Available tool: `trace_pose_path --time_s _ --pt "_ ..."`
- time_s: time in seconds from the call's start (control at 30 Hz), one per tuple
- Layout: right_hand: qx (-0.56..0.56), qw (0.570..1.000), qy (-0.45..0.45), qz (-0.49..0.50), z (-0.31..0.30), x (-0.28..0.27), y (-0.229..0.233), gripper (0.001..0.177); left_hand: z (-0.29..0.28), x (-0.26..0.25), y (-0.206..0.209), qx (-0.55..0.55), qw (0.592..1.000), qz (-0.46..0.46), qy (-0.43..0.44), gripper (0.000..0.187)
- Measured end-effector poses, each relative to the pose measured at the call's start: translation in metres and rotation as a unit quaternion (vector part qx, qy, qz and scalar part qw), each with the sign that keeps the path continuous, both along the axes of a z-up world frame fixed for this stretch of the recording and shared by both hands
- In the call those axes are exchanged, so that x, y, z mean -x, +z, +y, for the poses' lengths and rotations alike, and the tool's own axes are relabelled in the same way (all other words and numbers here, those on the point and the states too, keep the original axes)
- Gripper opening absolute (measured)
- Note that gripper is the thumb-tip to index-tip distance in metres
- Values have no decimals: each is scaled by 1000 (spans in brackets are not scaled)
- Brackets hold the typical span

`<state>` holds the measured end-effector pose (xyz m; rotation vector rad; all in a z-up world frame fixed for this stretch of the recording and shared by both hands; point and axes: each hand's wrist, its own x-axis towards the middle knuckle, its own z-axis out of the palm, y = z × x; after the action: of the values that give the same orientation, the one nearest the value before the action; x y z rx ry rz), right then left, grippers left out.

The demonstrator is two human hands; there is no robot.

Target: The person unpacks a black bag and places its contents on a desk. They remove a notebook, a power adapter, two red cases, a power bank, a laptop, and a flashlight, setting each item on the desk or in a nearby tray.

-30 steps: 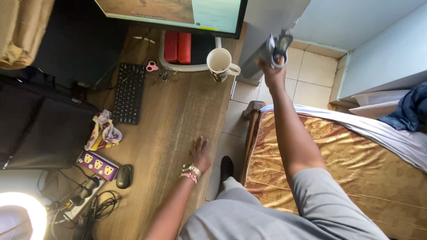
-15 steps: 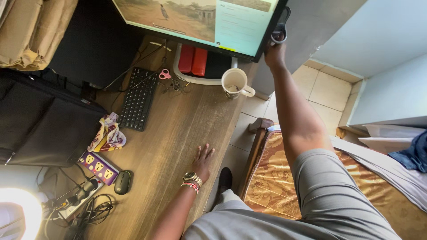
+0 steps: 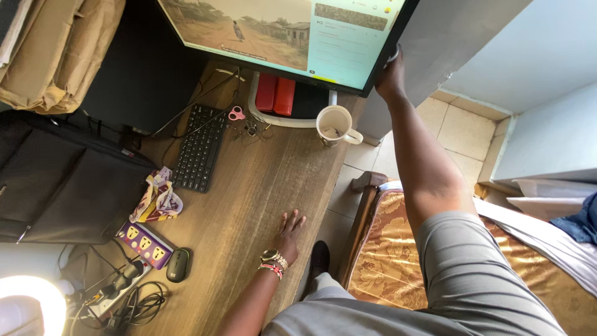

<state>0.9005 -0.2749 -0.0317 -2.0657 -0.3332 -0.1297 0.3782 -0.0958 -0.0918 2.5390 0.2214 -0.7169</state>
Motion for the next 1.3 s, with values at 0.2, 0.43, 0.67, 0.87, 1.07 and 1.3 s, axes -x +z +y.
trace_pose_path --time_s 0.2,0.43,0.67,0.87,1.07,1.3 --pt "-21 1000 4 18 -10 -8 -43 81 0 -2 15 -13 999 34 -8 99" --pt "-64 994 -82 -12 -49 148 -96 65 3 -2 8 -40 998 0 -41 99" --pt "-77 966 -30 245 32 469 -88 18 29 -2 -42 66 979 -186 50 54" --pt "-104 872 314 361 87 571 11 43 67 51 -69 244 859 -64 446 27" --pt "-63 854 448 257 105 618 87 66 95 146 -52 496 681 -176 508 30" --pt "8 898 429 95 135 753 84 51 121 255 -37 522 601 -53 603 35"
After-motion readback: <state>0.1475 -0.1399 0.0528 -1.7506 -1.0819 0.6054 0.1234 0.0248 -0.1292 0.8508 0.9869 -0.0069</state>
